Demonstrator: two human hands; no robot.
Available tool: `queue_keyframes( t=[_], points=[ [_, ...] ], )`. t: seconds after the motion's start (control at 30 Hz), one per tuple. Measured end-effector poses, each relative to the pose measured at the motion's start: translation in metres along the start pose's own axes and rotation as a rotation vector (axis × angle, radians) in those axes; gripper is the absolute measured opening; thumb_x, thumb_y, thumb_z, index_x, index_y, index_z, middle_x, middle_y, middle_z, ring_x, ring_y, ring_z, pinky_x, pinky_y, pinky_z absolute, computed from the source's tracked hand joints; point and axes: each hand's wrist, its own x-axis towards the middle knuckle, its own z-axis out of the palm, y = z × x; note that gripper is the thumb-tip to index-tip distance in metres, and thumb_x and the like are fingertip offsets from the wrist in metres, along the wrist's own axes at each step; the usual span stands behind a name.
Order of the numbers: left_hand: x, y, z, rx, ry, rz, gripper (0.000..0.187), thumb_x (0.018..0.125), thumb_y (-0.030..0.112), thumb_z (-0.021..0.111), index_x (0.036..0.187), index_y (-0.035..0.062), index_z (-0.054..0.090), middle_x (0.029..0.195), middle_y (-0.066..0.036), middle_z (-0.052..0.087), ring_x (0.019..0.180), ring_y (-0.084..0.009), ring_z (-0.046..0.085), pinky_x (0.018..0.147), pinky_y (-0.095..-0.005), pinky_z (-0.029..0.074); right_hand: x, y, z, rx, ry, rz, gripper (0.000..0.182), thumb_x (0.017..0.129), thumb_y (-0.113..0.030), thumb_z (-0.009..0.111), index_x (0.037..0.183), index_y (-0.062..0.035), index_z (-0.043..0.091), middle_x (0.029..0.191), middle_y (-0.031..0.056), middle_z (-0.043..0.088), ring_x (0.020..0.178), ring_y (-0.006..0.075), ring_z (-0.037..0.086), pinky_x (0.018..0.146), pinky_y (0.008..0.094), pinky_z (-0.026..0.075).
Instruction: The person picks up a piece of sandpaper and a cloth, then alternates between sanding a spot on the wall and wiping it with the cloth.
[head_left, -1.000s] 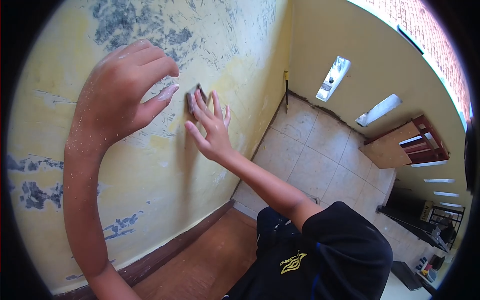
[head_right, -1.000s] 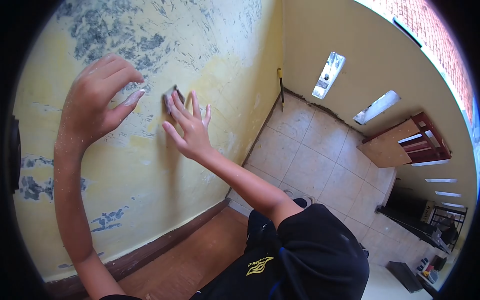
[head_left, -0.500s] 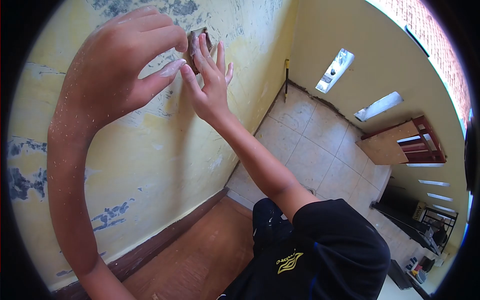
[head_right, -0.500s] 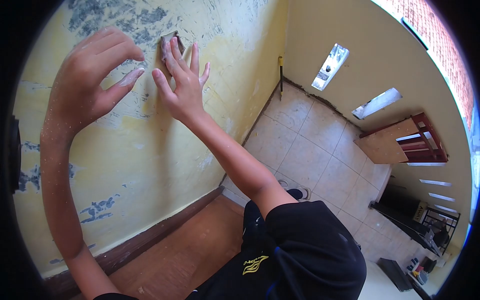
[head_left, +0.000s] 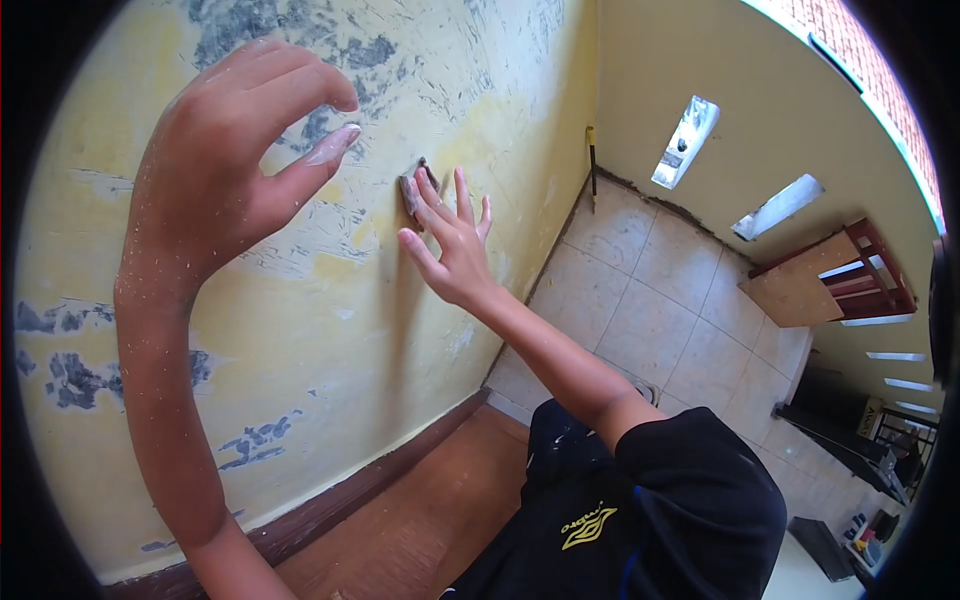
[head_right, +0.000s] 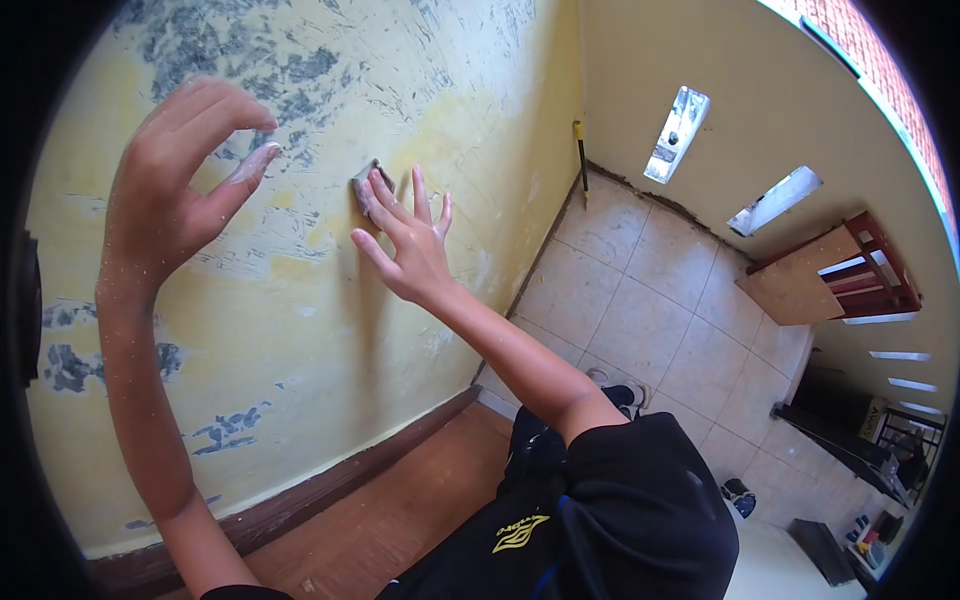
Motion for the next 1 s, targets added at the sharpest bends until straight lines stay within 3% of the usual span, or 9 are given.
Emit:
queue_keyframes(
  t=[0.2, 0.37, 0.47, 0.57, 0.67, 0.8, 0.87, 0.93, 1.0],
  points=[
    [-0.001, -0.001, 0.006, -0.001, -0.037, 0.035, 0.021, 0.083, 0.003, 0.082, 0.101, 0.0024, 0.07, 0.103, -0.013, 0.073, 0.101, -0.0337, 0.069, 0.089, -0.0404, 0.056, 0.036, -0.025, -0.015, 0.041, 0.146, -0.074, 0.076, 0.101, -0.059, 0.06, 0.164, -0.0195, 0.045, 0.172, 0.0009, 0.038, 0.163, 0.042, 0.017, 0.117, 0.0789, -0.003],
    [-0.001, -0.001, 0.004, 0.002, -0.023, 0.009, 0.021, 0.084, 0.002, 0.081, 0.101, 0.0017, 0.07, 0.103, -0.013, 0.072, 0.1, -0.0346, 0.068, 0.09, -0.0409, 0.055, 0.016, 0.024, -0.012, -0.25, -0.054, -0.139, 0.076, 0.1, -0.059, 0.059, 0.164, -0.0209, 0.044, 0.173, 0.0014, 0.036, 0.164, 0.0418, 0.014, 0.118, 0.0788, -0.003],
    [0.0, -0.002, 0.005, -0.008, -0.034, 0.01, 0.021, 0.083, 0.002, 0.081, 0.1, 0.0011, 0.069, 0.102, -0.014, 0.072, 0.1, -0.0351, 0.068, 0.09, -0.0412, 0.055, 0.045, -0.032, -0.01, 0.166, 0.15, -0.043, 0.077, 0.101, -0.06, 0.058, 0.165, -0.0205, 0.042, 0.174, 0.0015, 0.034, 0.165, 0.0417, 0.007, 0.118, 0.078, -0.007],
    [-0.001, -0.002, 0.006, -0.014, -0.05, 0.002, 0.021, 0.083, 0.002, 0.081, 0.1, 0.0006, 0.069, 0.102, -0.014, 0.072, 0.1, -0.0355, 0.068, 0.09, -0.0413, 0.055, 0.028, -0.024, -0.005, 0.145, 0.079, -0.132, 0.078, 0.101, -0.059, 0.058, 0.166, -0.0185, 0.04, 0.175, 0.0023, 0.032, 0.164, 0.0432, 0.008, 0.117, 0.0783, -0.008],
    [0.001, -0.003, 0.003, -0.018, -0.051, 0.003, 0.021, 0.083, 0.001, 0.081, 0.101, 0.0005, 0.069, 0.103, -0.014, 0.072, 0.1, -0.0355, 0.068, 0.089, -0.0412, 0.055, 0.037, 0.013, -0.016, -0.19, 0.013, -0.113, 0.08, 0.101, -0.061, 0.058, 0.165, -0.0167, 0.041, 0.175, 0.0026, 0.032, 0.164, 0.0425, 0.008, 0.118, 0.0788, -0.007],
    [-0.001, -0.003, 0.003, -0.014, -0.013, 0.01, 0.021, 0.083, 0.001, 0.081, 0.101, 0.001, 0.069, 0.103, -0.014, 0.072, 0.101, -0.0347, 0.068, 0.09, -0.0406, 0.055, 0.031, -0.019, -0.013, 0.209, 0.243, 0.039, 0.071, 0.101, -0.06, 0.058, 0.161, -0.0227, 0.049, 0.169, 0.0014, 0.043, 0.165, 0.0402, 0.008, 0.119, 0.0757, -0.01],
    [-0.001, -0.003, 0.001, -0.011, -0.026, -0.009, 0.02, 0.083, 0.001, 0.081, 0.1, 0.0012, 0.069, 0.103, -0.014, 0.073, 0.101, -0.0345, 0.069, 0.091, -0.0404, 0.055, 0.0, 0.005, -0.01, -0.066, -0.028, -0.175, 0.068, 0.102, -0.058, 0.058, 0.161, -0.0248, 0.049, 0.167, 0.0007, 0.047, 0.165, 0.0412, 0.008, 0.119, 0.076, -0.01],
    [0.001, -0.004, 0.001, -0.017, -0.035, -0.033, 0.02, 0.083, 0.001, 0.081, 0.1, 0.0013, 0.069, 0.103, -0.014, 0.073, 0.102, -0.0344, 0.069, 0.091, -0.0403, 0.055, 0.012, 0.018, -0.018, -0.177, -0.034, -0.178, 0.069, 0.102, -0.058, 0.059, 0.162, -0.0249, 0.048, 0.167, 0.0, 0.047, 0.164, 0.0416, 0.008, 0.119, 0.0769, -0.008],
    [0.0, 0.001, 0.006, -0.015, -0.066, -0.014, 0.02, 0.083, 0.001, 0.081, 0.099, 0.0015, 0.07, 0.103, -0.014, 0.073, 0.102, -0.0345, 0.069, 0.091, -0.0404, 0.055, 0.01, 0.011, -0.012, 0.041, 0.044, 0.044, 0.071, 0.102, -0.059, 0.059, 0.163, -0.0243, 0.046, 0.169, 0.0007, 0.044, 0.165, 0.0413, 0.008, 0.119, 0.0763, -0.008]
  ],
)
